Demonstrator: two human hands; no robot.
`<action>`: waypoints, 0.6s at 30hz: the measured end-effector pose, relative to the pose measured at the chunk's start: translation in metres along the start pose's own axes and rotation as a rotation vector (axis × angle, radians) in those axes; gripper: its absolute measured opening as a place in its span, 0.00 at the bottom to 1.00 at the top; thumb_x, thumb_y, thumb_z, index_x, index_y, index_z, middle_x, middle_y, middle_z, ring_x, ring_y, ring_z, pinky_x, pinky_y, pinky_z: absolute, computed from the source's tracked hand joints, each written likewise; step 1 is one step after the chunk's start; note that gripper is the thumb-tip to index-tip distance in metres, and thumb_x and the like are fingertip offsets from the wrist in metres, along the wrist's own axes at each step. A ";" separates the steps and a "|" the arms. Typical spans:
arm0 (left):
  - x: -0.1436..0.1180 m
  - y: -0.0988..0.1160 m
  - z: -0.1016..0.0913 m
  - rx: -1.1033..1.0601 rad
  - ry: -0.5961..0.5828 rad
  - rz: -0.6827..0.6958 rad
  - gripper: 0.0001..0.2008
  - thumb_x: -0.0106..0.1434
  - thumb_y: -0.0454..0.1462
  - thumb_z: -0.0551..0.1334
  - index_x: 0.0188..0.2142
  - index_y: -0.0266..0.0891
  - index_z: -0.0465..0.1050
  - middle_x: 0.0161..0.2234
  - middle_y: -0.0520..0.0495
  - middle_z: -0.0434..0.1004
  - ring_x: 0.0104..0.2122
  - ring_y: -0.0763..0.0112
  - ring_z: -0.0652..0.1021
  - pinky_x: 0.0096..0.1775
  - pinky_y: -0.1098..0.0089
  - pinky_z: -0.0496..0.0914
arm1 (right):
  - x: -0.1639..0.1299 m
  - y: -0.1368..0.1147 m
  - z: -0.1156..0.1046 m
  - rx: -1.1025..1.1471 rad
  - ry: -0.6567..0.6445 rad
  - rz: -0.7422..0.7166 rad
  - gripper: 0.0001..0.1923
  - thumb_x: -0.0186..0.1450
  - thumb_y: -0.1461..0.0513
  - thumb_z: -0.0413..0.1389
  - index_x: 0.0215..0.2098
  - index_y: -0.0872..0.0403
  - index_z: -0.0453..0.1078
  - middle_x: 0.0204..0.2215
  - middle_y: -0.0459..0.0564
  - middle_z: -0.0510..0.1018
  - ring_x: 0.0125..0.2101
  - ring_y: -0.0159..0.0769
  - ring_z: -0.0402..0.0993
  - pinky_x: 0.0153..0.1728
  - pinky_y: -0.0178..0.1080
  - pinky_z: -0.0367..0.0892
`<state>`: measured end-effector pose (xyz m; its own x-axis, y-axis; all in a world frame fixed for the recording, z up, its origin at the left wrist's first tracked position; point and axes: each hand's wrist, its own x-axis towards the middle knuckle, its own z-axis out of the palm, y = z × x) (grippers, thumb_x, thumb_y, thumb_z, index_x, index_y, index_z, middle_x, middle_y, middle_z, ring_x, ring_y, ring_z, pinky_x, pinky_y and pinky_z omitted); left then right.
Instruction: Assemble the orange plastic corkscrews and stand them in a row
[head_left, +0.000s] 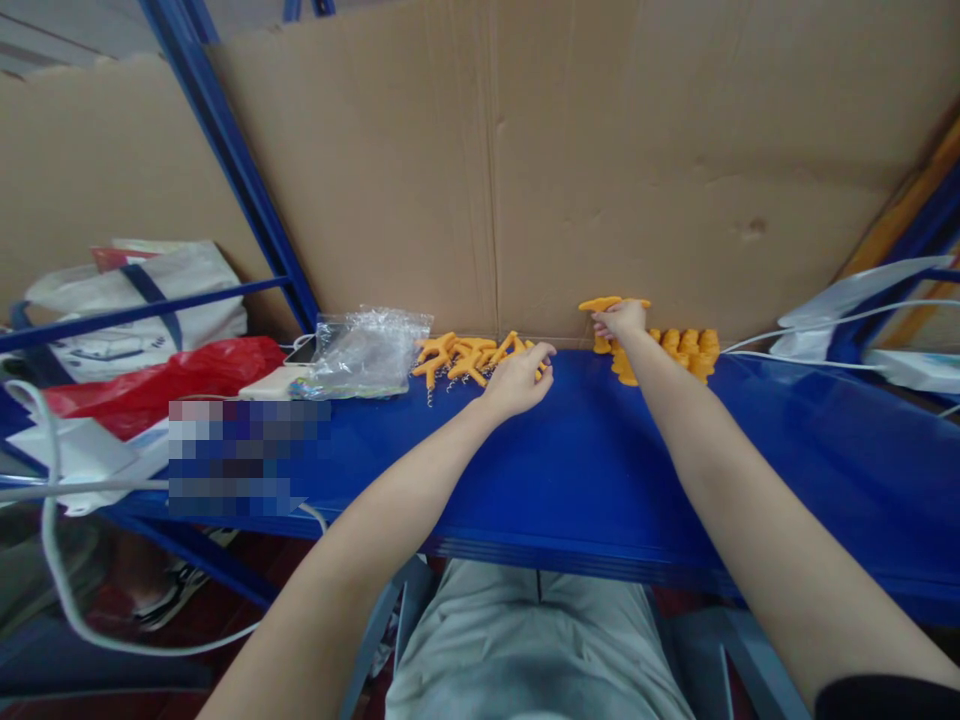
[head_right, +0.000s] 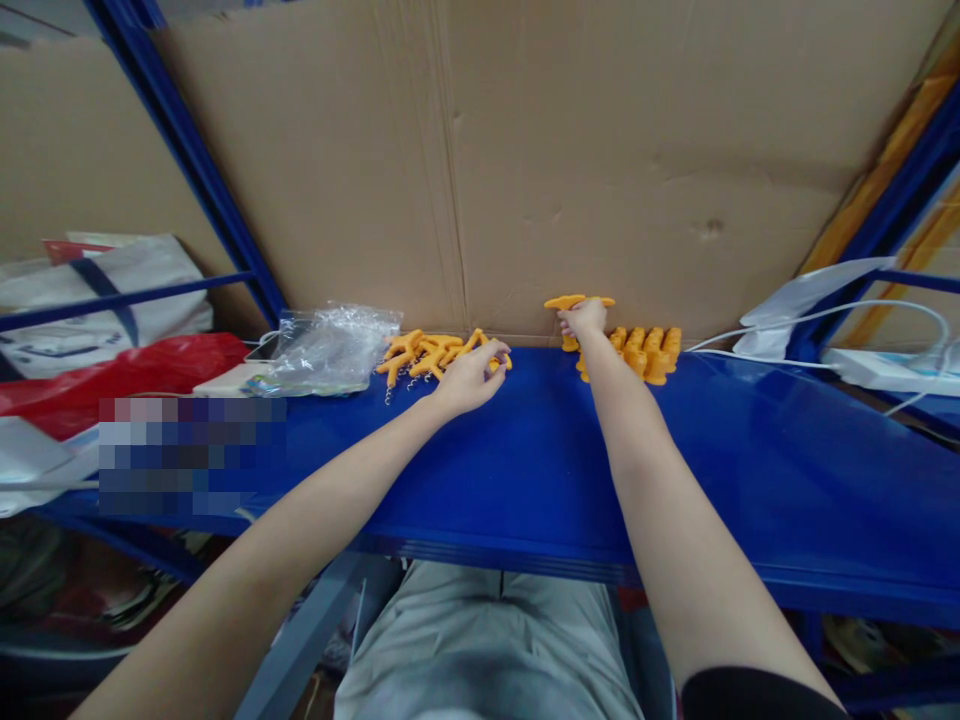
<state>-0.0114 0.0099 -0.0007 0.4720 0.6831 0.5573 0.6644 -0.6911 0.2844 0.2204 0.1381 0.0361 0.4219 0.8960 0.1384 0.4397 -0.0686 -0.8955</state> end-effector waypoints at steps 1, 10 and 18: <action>0.000 0.000 0.000 -0.003 -0.002 0.002 0.14 0.66 0.32 0.58 0.51 0.39 0.70 0.47 0.43 0.82 0.42 0.65 0.82 0.50 0.62 0.76 | 0.002 0.002 -0.001 -0.005 0.011 0.002 0.07 0.67 0.66 0.63 0.30 0.56 0.73 0.19 0.48 0.76 0.19 0.32 0.75 0.20 0.30 0.68; -0.001 -0.002 0.003 0.023 0.012 0.028 0.14 0.66 0.32 0.58 0.51 0.41 0.72 0.43 0.46 0.82 0.40 0.65 0.81 0.49 0.61 0.77 | 0.003 0.010 0.004 -0.050 0.057 -0.091 0.05 0.68 0.63 0.62 0.35 0.57 0.78 0.26 0.56 0.83 0.31 0.42 0.85 0.24 0.33 0.76; 0.000 -0.001 0.003 0.011 -0.001 0.017 0.14 0.66 0.32 0.57 0.50 0.40 0.73 0.44 0.44 0.82 0.40 0.65 0.81 0.50 0.58 0.78 | -0.003 0.013 0.009 -0.055 0.033 -0.074 0.09 0.68 0.59 0.61 0.34 0.58 0.78 0.26 0.56 0.82 0.31 0.43 0.84 0.29 0.38 0.78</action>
<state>-0.0101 0.0111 -0.0039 0.4841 0.6716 0.5609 0.6626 -0.7000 0.2664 0.2180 0.1389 0.0198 0.4124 0.8846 0.2178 0.5127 -0.0277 -0.8581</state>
